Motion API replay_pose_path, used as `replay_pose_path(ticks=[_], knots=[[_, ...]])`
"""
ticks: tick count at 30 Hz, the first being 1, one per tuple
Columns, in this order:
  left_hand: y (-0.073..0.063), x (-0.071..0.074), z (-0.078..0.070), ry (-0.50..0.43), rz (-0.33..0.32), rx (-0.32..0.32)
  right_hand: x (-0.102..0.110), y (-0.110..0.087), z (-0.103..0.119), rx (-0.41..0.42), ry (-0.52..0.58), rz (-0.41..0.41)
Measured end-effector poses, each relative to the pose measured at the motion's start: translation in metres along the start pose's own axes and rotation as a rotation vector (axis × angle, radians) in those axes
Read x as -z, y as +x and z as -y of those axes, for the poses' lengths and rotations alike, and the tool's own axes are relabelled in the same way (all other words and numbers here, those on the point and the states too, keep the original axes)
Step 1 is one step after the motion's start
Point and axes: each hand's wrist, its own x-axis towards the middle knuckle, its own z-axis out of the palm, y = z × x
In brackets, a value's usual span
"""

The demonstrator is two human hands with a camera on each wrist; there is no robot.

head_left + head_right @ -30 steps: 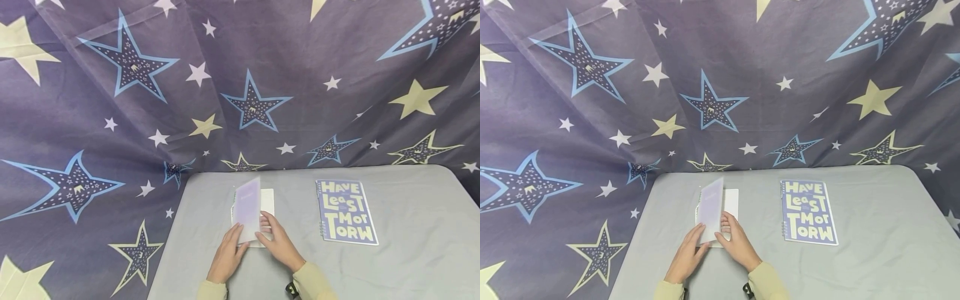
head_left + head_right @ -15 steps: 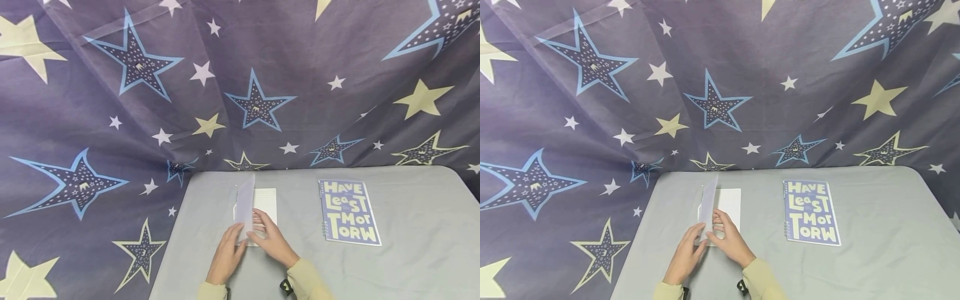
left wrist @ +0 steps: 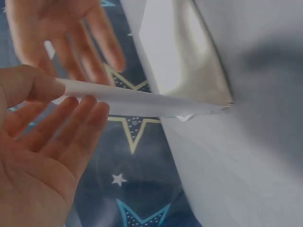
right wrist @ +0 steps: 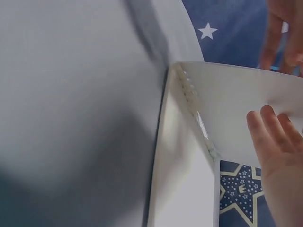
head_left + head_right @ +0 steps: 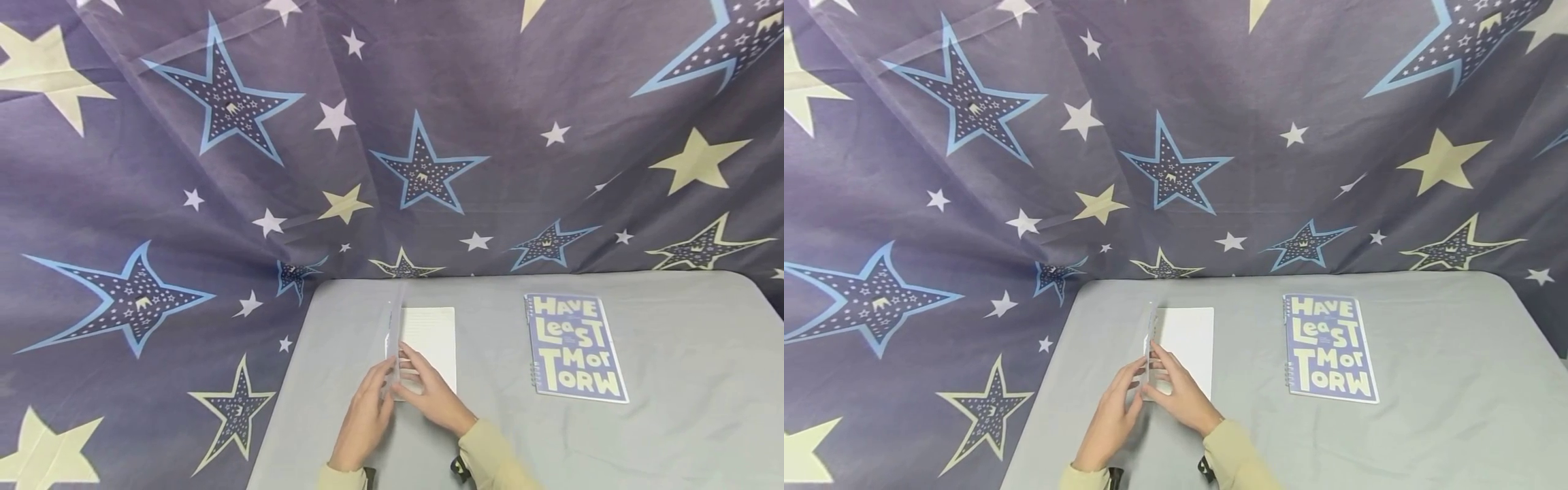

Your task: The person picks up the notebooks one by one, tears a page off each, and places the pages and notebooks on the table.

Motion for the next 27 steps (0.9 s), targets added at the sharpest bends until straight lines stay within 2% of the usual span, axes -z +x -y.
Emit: replay_pose_path(ticks=[3, 5, 14, 22, 27], knots=[[0.0, 0.004, -0.002, -0.038, -0.045, -0.024, -0.005, 0.001, -0.002, -0.013, -0.042, 0.02], [-0.001, 0.007, -0.003, -0.06, -0.069, -0.012, -0.01, 0.002, -0.003, -0.022, -0.066, 0.033], [-0.003, 0.016, -0.005, -0.118, -0.141, 0.113, -0.03, 0.003, -0.009, 0.011, -0.174, 0.081], [-0.001, 0.021, -0.001, -0.088, -0.22, 0.181, -0.037, -0.002, -0.013, 0.016, -0.34, 0.139], [0.0, 0.025, 0.004, -0.047, -0.239, 0.215, -0.039, -0.007, -0.015, -0.019, -0.404, 0.184]])
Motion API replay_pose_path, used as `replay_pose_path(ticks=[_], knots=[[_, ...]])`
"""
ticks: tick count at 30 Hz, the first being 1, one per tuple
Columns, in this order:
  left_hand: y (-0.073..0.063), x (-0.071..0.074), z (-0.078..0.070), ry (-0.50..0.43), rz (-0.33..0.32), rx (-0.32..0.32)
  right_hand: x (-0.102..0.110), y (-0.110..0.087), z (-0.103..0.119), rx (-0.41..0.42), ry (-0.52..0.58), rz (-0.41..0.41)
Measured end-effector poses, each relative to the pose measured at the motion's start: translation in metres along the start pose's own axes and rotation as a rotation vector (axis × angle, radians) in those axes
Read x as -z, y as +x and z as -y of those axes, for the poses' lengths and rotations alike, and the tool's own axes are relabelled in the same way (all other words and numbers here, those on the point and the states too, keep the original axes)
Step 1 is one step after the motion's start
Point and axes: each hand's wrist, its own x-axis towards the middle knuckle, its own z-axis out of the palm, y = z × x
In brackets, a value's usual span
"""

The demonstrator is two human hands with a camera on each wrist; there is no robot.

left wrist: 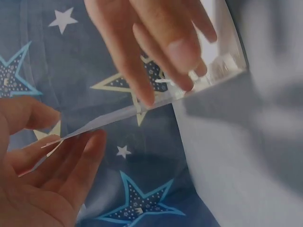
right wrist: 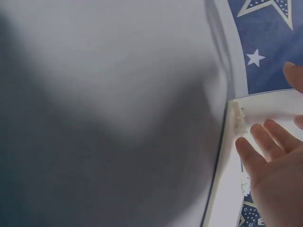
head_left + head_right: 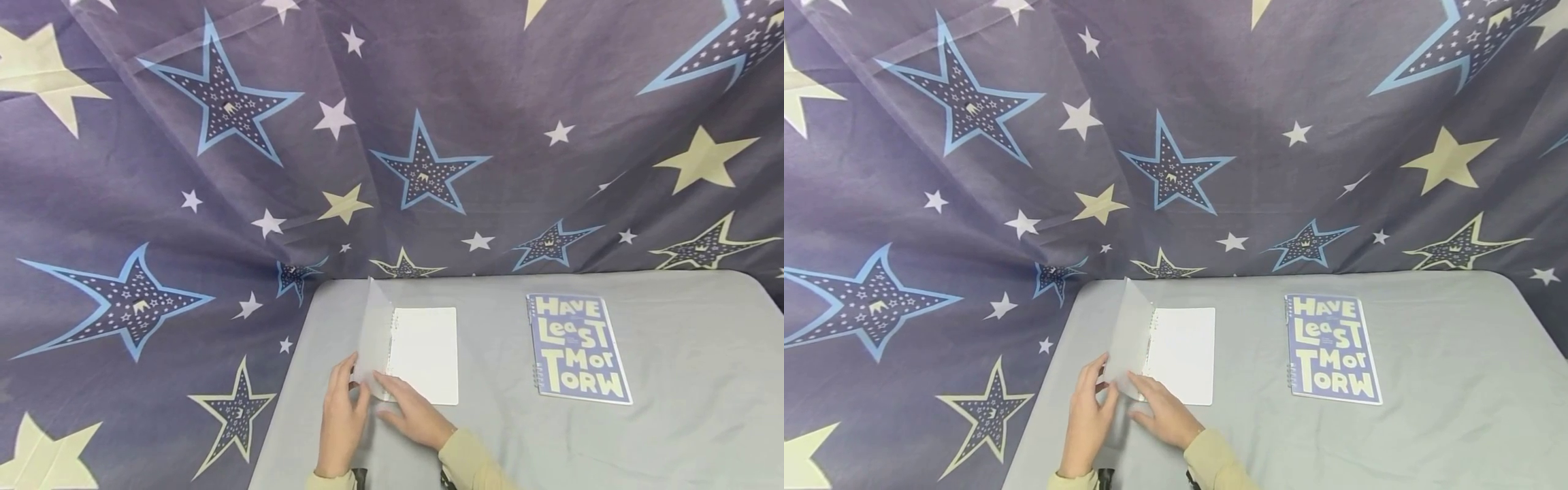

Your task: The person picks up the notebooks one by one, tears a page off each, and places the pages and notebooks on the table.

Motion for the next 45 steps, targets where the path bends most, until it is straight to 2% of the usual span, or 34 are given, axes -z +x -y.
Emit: replay_pose_path(ticks=[6, 14, 20, 26, 36, 45], knots=[[0.002, 0.002, 0.009, 0.062, -0.031, 0.026, -0.005, -0.003, -0.005, -0.01, -0.038, 0.044], [0.003, 0.005, 0.024, 0.158, -0.106, 0.056, -0.011, -0.005, -0.011, 0.038, -0.219, 0.116], [0.006, 0.005, 0.035, 0.198, -0.13, 0.081, -0.014, -0.006, -0.011, 0.038, -0.263, 0.152], [0.009, 0.005, 0.047, 0.187, -0.116, 0.144, -0.017, -0.006, -0.013, 0.01, -0.257, 0.176], [0.012, 0.002, 0.067, 0.204, -0.075, 0.243, -0.017, -0.007, -0.014, 0.066, -0.328, 0.168], [0.013, -0.005, 0.085, 0.238, -0.027, 0.314, -0.017, -0.007, -0.013, 0.077, -0.36, 0.166]])
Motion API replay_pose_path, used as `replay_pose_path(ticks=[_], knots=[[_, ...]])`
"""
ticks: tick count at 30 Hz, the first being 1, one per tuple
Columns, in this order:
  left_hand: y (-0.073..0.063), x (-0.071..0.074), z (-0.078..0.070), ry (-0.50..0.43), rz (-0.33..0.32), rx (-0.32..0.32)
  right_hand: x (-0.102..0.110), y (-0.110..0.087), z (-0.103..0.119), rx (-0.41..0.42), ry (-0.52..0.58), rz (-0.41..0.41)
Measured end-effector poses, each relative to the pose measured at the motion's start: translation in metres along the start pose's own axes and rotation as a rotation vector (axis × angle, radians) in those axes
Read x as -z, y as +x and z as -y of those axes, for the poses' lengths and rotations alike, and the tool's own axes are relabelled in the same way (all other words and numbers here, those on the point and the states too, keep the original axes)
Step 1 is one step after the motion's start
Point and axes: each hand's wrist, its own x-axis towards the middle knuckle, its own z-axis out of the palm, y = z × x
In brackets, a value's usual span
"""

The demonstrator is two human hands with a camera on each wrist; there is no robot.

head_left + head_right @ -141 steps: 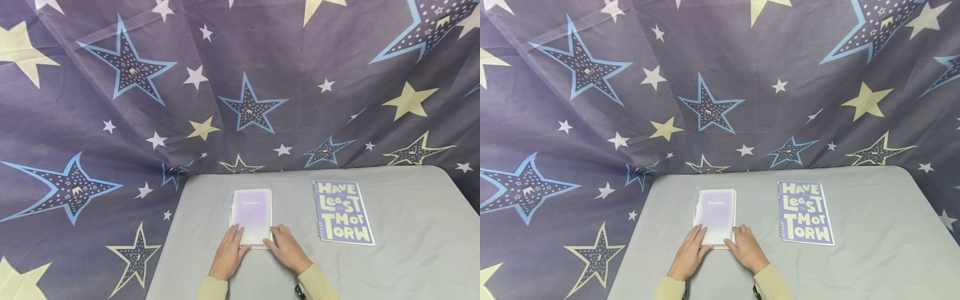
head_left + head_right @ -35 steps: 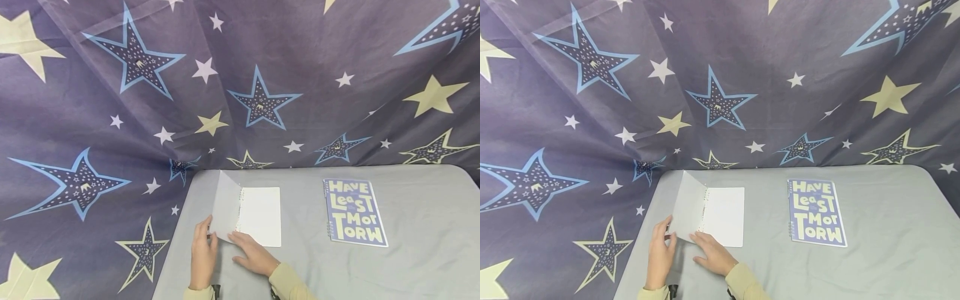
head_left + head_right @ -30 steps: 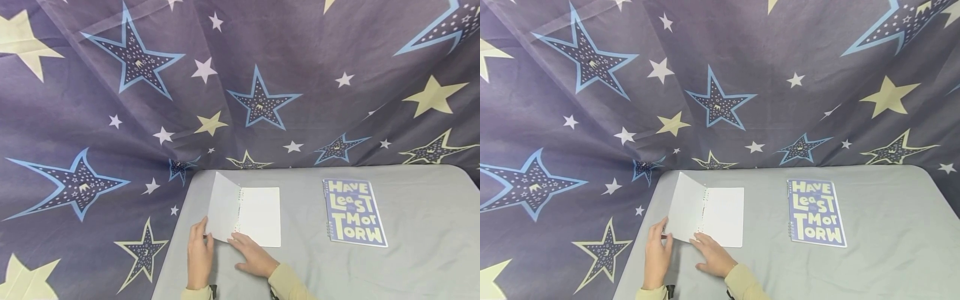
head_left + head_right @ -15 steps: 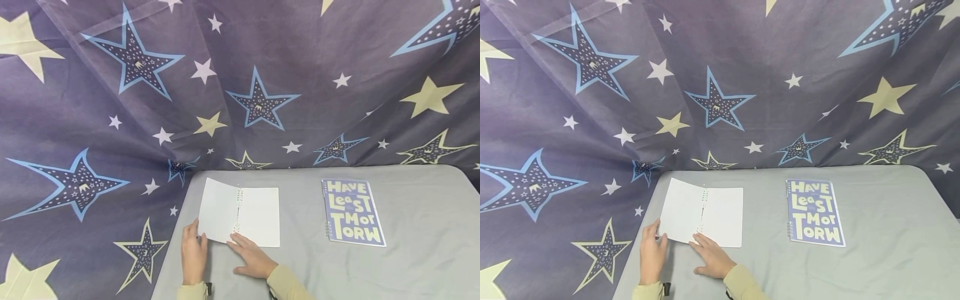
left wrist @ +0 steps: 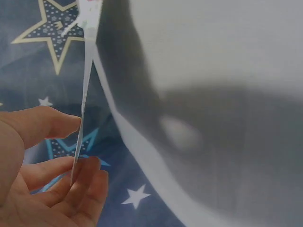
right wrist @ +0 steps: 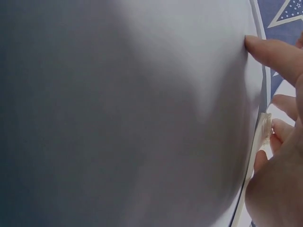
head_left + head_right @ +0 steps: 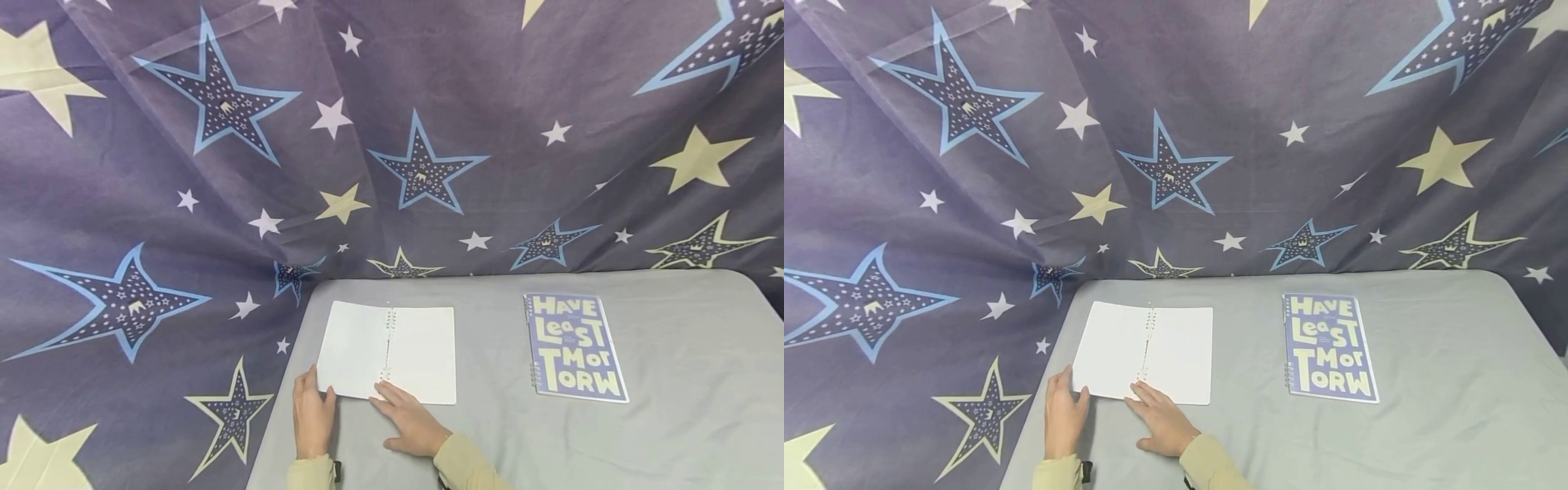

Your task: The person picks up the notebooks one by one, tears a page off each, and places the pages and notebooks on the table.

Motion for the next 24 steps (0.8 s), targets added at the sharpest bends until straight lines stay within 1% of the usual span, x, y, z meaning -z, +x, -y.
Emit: replay_pose_path(ticks=[5, 8, 11, 16, 24], knots=[[0.002, -0.004, 0.007, 0.009, 0.033, 0.023, 0.0, 0.001, 0.0, -0.019, 0.021, 0.02], [0.002, -0.007, 0.01, 0.002, 0.057, 0.039, 0.0, 0.001, 0.0, -0.039, 0.043, 0.038], [0.003, -0.008, 0.01, -0.008, 0.078, 0.049, 0.0, 0.001, 0.0, -0.04, 0.056, 0.037], [0.002, -0.01, 0.01, 0.004, 0.076, 0.025, 0.0, 0.0, 0.001, -0.03, 0.07, 0.023], [0.003, -0.016, 0.004, 0.002, 0.088, -0.006, 0.001, -0.002, -0.002, 0.004, 0.029, 0.011]])
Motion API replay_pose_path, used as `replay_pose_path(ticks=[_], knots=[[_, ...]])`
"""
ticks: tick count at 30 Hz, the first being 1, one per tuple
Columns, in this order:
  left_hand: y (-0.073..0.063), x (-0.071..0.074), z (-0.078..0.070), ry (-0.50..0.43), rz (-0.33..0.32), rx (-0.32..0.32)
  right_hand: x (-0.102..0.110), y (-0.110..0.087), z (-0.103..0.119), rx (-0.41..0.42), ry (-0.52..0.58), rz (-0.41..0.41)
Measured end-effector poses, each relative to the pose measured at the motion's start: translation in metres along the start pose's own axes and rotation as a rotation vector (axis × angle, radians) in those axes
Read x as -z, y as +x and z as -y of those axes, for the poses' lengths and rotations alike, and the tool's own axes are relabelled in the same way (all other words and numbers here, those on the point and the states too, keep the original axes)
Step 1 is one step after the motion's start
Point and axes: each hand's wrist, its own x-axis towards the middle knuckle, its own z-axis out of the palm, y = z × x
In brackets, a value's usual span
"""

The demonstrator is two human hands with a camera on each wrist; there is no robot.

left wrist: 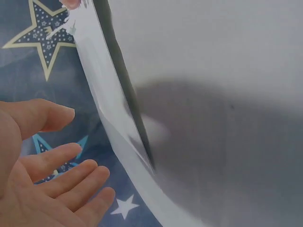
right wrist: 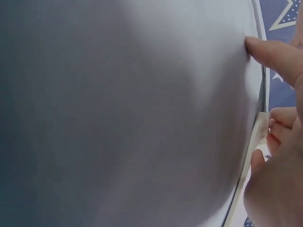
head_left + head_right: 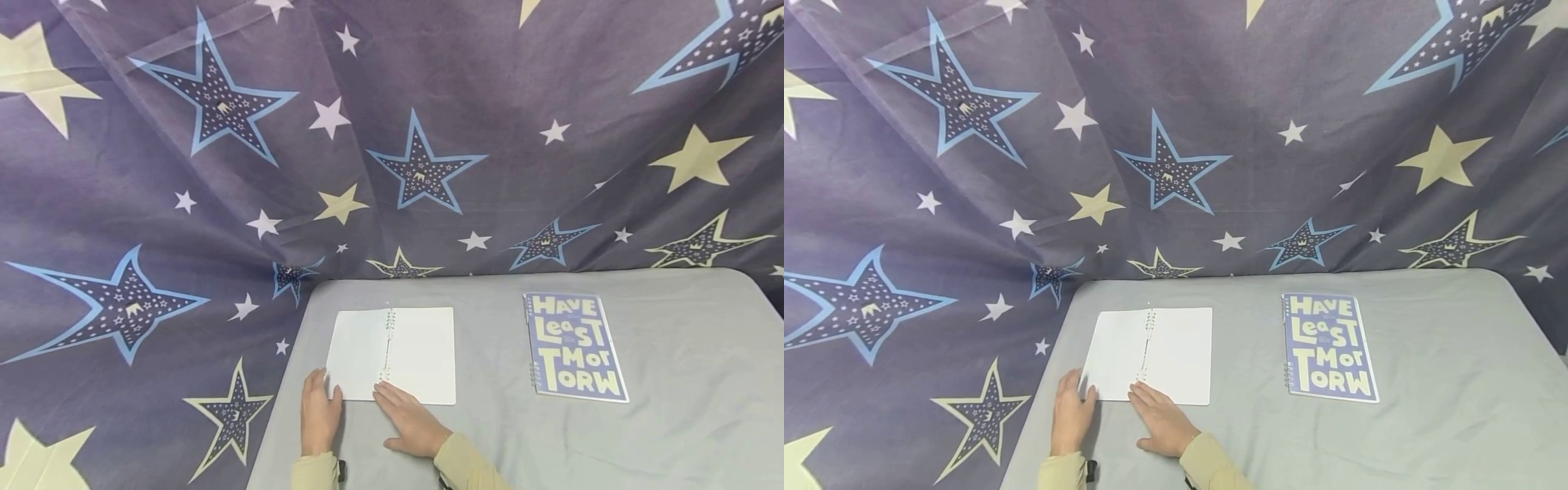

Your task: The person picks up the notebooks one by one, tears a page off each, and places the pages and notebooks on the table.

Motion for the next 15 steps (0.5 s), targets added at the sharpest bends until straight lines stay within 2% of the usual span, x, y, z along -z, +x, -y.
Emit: replay_pose_path(ticks=[7, 10, 15], knots=[[-0.002, -0.006, -0.01, -0.018, 0.028, -0.016, 0.015, 0.002, -0.009, 0.053, 0.122, -0.054], [-0.004, -0.011, -0.015, -0.009, 0.055, -0.019, 0.027, 0.004, -0.019, 0.016, 0.146, -0.072], [-0.009, -0.019, -0.028, -0.012, 0.104, -0.034, 0.046, 0.007, -0.043, -0.058, 0.106, -0.104]])
